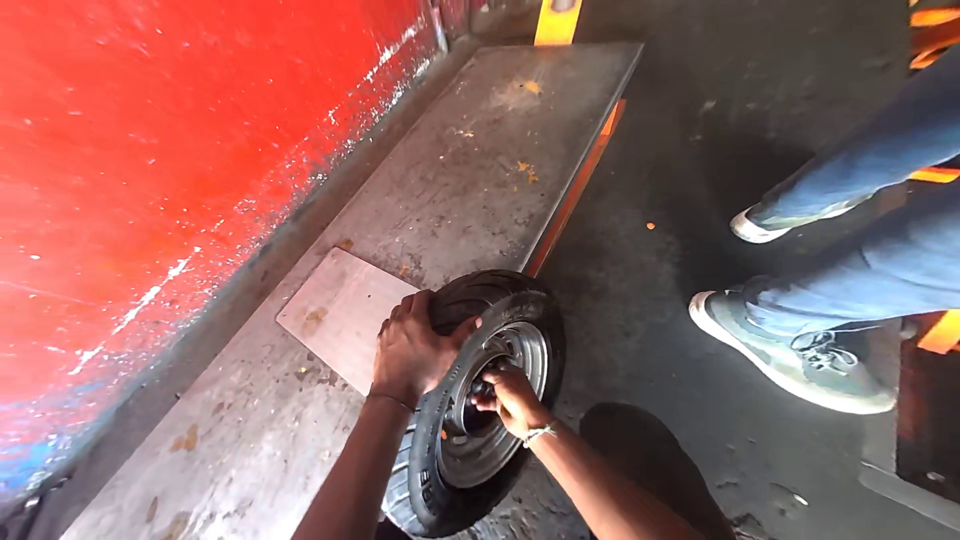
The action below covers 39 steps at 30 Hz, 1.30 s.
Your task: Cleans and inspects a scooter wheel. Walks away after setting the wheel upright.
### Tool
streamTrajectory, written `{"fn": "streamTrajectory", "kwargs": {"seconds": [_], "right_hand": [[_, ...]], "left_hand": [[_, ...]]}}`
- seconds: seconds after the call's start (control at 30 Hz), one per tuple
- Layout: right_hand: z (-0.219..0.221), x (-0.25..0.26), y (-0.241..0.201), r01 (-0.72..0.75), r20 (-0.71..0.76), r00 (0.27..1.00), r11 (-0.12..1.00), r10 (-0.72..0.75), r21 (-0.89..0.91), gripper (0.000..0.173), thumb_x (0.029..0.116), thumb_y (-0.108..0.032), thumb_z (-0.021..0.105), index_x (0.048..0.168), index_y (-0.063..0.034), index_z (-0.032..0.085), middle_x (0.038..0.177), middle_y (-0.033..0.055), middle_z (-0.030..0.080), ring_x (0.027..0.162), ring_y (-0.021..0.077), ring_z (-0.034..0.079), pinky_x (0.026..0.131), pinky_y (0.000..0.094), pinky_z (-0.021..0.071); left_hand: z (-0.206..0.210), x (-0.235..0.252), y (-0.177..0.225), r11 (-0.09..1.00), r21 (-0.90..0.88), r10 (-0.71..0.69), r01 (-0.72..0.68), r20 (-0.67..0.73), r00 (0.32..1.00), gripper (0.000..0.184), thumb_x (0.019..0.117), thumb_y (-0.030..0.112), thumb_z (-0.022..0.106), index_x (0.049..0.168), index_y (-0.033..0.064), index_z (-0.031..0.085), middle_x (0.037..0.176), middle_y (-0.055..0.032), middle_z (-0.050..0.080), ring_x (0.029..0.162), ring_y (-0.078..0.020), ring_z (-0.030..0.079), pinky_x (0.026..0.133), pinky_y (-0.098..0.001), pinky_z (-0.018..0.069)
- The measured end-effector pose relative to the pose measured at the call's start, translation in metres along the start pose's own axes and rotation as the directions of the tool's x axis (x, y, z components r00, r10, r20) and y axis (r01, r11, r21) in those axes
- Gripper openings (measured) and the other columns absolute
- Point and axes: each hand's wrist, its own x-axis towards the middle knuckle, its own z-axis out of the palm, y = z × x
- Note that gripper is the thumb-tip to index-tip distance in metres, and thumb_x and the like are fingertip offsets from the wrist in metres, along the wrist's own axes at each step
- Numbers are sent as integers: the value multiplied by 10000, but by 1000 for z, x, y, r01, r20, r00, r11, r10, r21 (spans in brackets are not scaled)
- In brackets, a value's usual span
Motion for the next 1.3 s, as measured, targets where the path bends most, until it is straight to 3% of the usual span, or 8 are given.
{"fn": "streamTrajectory", "kwargs": {"seconds": [0.17,0.33,0.47,0.6,0.73,0.87,1.1,1.3], "right_hand": [[-16,20,-7,-121,-127,967,836,221,535,138,1028,-41,445,1143,0,510,874,150,591,622,195,624,547,289,569],[-34,20,8,-55,-9,998,984,54,-171,265,1064,-312,554,1090,-50,590,702,45,553,462,100,468,428,240,411],[-20,3,1,273,250,962,289,-113,-918,614,985,-522,601,1302,4,624,1173,187,696,1114,288,670,992,474,510],[-17,-2,-8,350,386,908,-209,-163,-913,584,1046,-481,460,1252,37,633,1241,245,649,1164,397,641,929,556,509],[-28,16,22,277,140,887,264,-440,-924,336,1002,-233,577,1178,37,673,1117,236,705,1073,386,687,899,562,529],[-22,14,36,-130,-285,955,981,85,-143,372,1123,-240,391,1337,33,525,1170,242,587,969,317,625,771,467,546],[-2,23,14,-5,-233,969,940,-80,-342,339,1061,-221,559,1228,70,609,1163,252,623,1069,334,602,906,505,491],[-2,14,31,348,53,800,390,-598,-852,278,932,-168,676,1002,97,722,980,276,720,1001,423,702,919,563,525]], "left_hand": [[-1,-2,-1,1000,-4,7,-7,2,1000,725,872,581,751,1333,37,614,1325,-193,630,1191,-381,622,970,-603,483],[0,-1,0,1000,-14,16,-16,-12,1000,725,862,580,762,1321,37,621,1307,-184,643,1179,-376,630,964,-600,489],[0,-2,-1,1000,-16,14,-14,-5,1000,726,870,590,748,1321,36,622,1315,-188,640,1197,-375,624,979,-597,484],[-1,0,0,1000,-13,12,-12,-2,1000,721,876,590,744,1332,45,618,1328,-180,637,1195,-372,626,978,-602,485],[-1,-3,-1,1000,-13,14,-14,-7,1000,724,878,580,745,1341,39,613,1328,-184,637,1196,-375,624,977,-599,483],[-2,-2,-1,1000,-13,13,-14,-16,1000,732,868,589,749,1337,42,619,1332,-186,634,1203,-378,621,980,-596,484],[-1,-2,-1,1000,-13,10,-10,-20,1000,735,867,586,754,1339,39,618,1329,-189,634,1193,-384,625,971,-604,486],[-2,-1,-1,1000,-3,13,-13,-21,1000,729,869,578,756,1338,37,617,1325,-189,637,1193,-376,627,975,-598,485]]}}
